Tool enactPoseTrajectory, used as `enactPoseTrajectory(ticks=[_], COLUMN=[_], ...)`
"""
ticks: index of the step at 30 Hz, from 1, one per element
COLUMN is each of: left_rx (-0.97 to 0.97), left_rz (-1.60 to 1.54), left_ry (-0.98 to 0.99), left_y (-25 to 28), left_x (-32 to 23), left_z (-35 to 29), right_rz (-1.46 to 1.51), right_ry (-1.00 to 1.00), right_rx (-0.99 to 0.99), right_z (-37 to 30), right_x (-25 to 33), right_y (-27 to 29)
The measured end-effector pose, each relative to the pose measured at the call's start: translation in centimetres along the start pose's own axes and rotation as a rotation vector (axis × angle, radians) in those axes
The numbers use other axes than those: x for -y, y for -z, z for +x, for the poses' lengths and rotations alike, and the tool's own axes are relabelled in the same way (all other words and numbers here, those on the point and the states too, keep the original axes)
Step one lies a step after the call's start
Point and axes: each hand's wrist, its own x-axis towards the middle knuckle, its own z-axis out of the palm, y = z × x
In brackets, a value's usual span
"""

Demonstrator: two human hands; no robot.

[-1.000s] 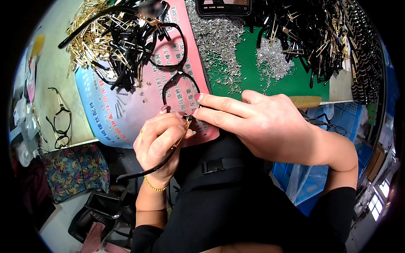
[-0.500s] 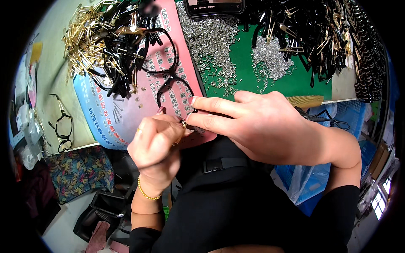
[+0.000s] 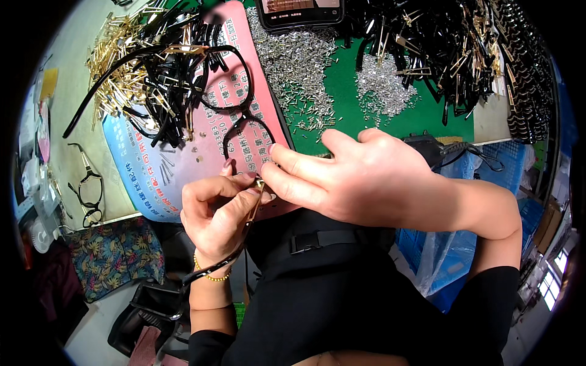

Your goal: The person assembles eyeglasses by attaching temple arms to the frame using a screwdriver. They repeatedly pick up temple arms, align them with the frame, and tighten screws to secure them. The process is repeated for multiple pairs of glasses on a cluttered workbench.

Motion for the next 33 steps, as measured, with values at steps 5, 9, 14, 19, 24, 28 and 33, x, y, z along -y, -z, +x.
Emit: enactPoseTrajectory(ticks=[5, 9, 14, 19, 24, 28, 33], left_rx=[-0.001, -0.004, -0.017, -0.112, -0.200, -0.195, -0.475], left_rz=[-0.063, 0.127, 0.180, -0.018, 0.325, 0.530, 1.367], left_ry=[0.035, 0.013, -0.161, -0.133, 0.572, 0.852, 0.253], left_y=[0.0, -0.3, -1.4, 2.3, 6.6, 12.1, 16.3], left_x=[-0.1, -0.4, -0.3, -5.5, -6.6, -0.5, 8.7], left_z=[-0.1, 0.2, 1.0, 5.1, 5.1, 4.6, 1.6], right_rz=[-0.049, 0.011, -0.019, -0.067, -0.085, 0.436, 0.737], right_ry=[0.009, -0.017, -0.497, -0.631, -0.649, -0.779, -1.061], right_rx=[-0.099, -0.096, 0.019, -0.227, -0.222, -0.361, -0.441], right_z=[0.1, -0.8, -3.2, -0.3, -0.4, -2.9, -7.1], right_x=[0.4, 0.5, -3.3, -8.6, -10.5, -13.1, -14.5], right_y=[-0.8, -0.5, 4.3, 4.3, 3.2, 3.8, 5.4])
